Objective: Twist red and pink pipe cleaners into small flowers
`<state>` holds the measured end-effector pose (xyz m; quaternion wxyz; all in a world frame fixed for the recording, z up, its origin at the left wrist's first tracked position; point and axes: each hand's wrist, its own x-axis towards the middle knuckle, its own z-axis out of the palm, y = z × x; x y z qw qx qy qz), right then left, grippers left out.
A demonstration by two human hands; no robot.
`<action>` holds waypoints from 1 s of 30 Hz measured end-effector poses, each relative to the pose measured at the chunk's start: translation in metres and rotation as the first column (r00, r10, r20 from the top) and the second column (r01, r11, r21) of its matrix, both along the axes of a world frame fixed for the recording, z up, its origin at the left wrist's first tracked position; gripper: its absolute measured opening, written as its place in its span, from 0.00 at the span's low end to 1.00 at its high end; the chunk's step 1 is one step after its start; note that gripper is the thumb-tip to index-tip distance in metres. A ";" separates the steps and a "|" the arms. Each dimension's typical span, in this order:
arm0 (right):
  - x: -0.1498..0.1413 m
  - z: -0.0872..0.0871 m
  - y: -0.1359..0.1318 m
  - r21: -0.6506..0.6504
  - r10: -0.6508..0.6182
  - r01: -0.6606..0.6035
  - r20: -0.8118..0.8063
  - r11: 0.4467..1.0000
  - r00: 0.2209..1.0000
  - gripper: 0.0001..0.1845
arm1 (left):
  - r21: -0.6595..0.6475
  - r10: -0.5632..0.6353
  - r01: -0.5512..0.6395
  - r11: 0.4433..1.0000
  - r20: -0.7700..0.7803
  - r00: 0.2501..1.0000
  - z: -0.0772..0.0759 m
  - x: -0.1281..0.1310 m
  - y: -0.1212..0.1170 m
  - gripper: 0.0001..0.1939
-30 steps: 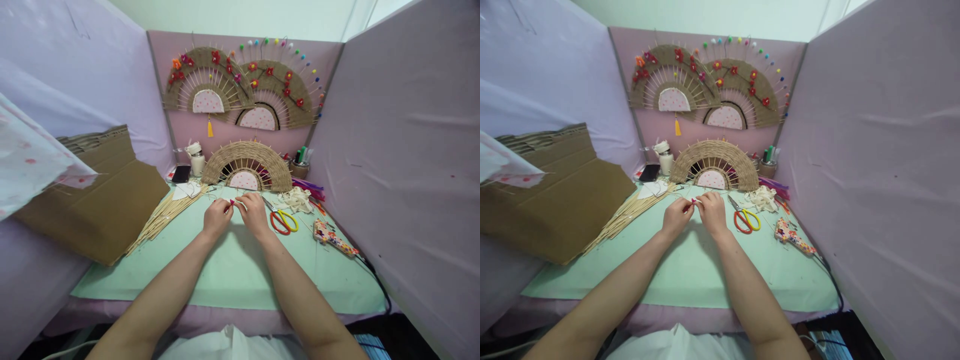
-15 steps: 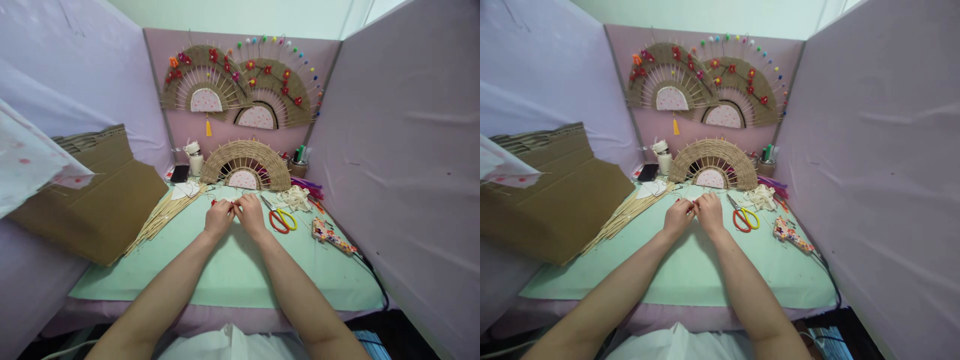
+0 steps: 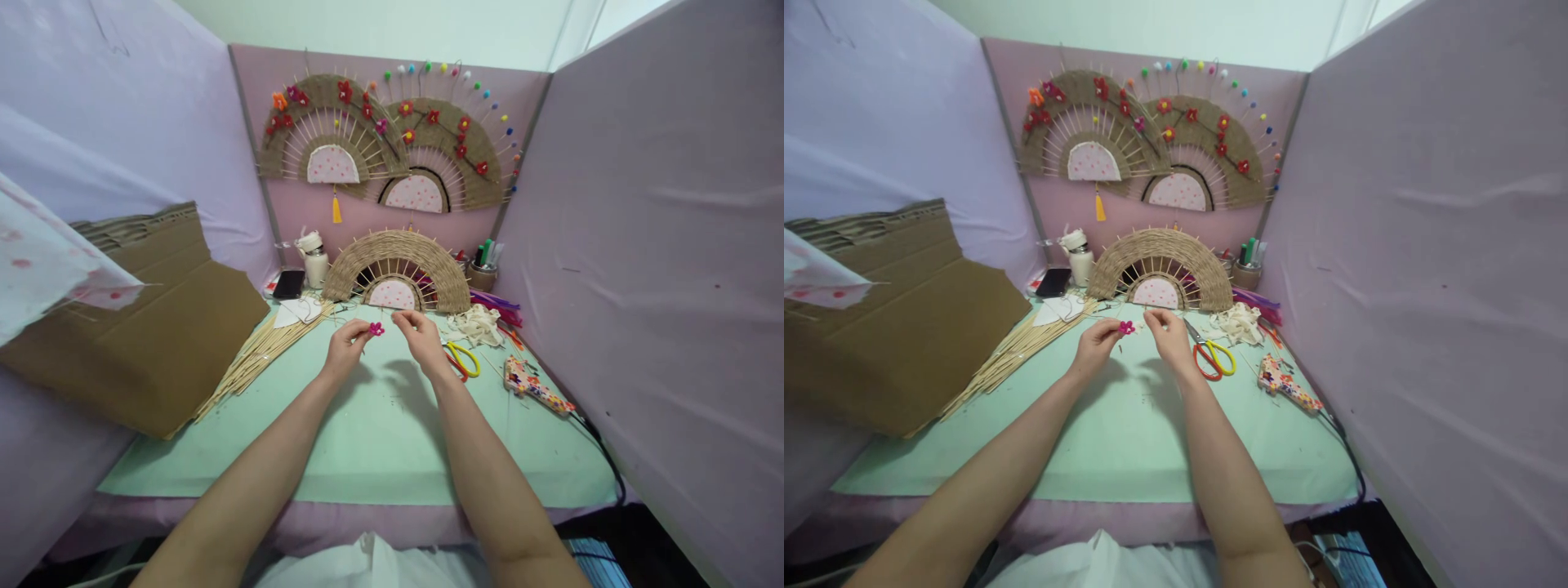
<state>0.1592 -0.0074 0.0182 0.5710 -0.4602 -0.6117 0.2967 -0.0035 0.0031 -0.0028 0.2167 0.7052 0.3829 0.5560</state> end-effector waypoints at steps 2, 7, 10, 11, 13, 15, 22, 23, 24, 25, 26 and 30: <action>0.002 -0.002 0.003 -0.135 0.118 -0.131 -0.100 0.982 0.988 0.18 | -0.026 -0.063 0.064 0.998 0.052 0.997 0.000 -0.001 0.002 0.08; 0.001 0.002 -0.003 -0.263 0.184 -0.227 -0.177 0.938 0.967 0.18 | -0.087 -0.150 0.155 0.984 0.056 0.987 0.001 -0.002 0.001 0.09; 0.000 0.007 -0.008 -0.281 0.207 -0.253 -0.184 0.926 0.961 0.16 | -0.084 -0.207 0.208 0.975 0.027 0.978 0.002 -0.002 0.000 0.10; 0.000 0.008 -0.009 -0.285 0.217 -0.264 -0.186 0.921 0.958 0.15 | -0.078 -0.222 0.222 0.972 0.018 0.975 0.002 -0.002 0.000 0.10; 0.000 0.009 -0.009 -0.288 0.233 -0.284 -0.198 0.915 0.952 0.13 | -0.067 -0.233 0.233 0.970 0.001 0.972 0.001 -0.003 0.001 0.10; 0.000 0.008 -0.009 -0.280 0.243 -0.297 -0.211 0.913 0.947 0.12 | -0.047 -0.227 0.226 0.973 -0.020 0.974 0.000 -0.004 0.002 0.10; -0.001 0.003 -0.006 -0.287 0.278 -0.335 -0.220 0.898 0.935 0.12 | 0.080 -0.183 0.193 0.978 -0.124 0.975 0.001 -0.005 0.002 0.10; -0.001 0.002 -0.006 -0.294 0.282 -0.340 -0.222 0.893 0.933 0.12 | 0.082 -0.176 0.188 0.979 -0.136 0.975 0.002 -0.005 0.001 0.10; -0.001 0.001 -0.005 -0.296 0.283 -0.341 -0.223 0.892 0.933 0.12 | 0.083 -0.170 0.183 0.980 -0.144 0.975 0.002 -0.005 0.001 0.10; -0.001 0.000 -0.004 -0.295 0.280 -0.339 -0.224 0.894 0.933 0.13 | 0.087 -0.161 0.175 0.981 -0.147 0.976 0.003 -0.005 0.001 0.10; -0.001 -0.001 -0.004 -0.291 0.272 -0.331 -0.225 0.898 0.936 0.14 | 0.098 -0.147 0.162 0.982 -0.142 0.979 0.003 -0.005 0.001 0.10; 0.000 -0.003 -0.001 -0.314 0.248 -0.318 -0.243 0.895 0.938 0.20 | 0.186 -0.060 0.079 0.979 -0.107 0.992 0.004 -0.008 0.000 0.09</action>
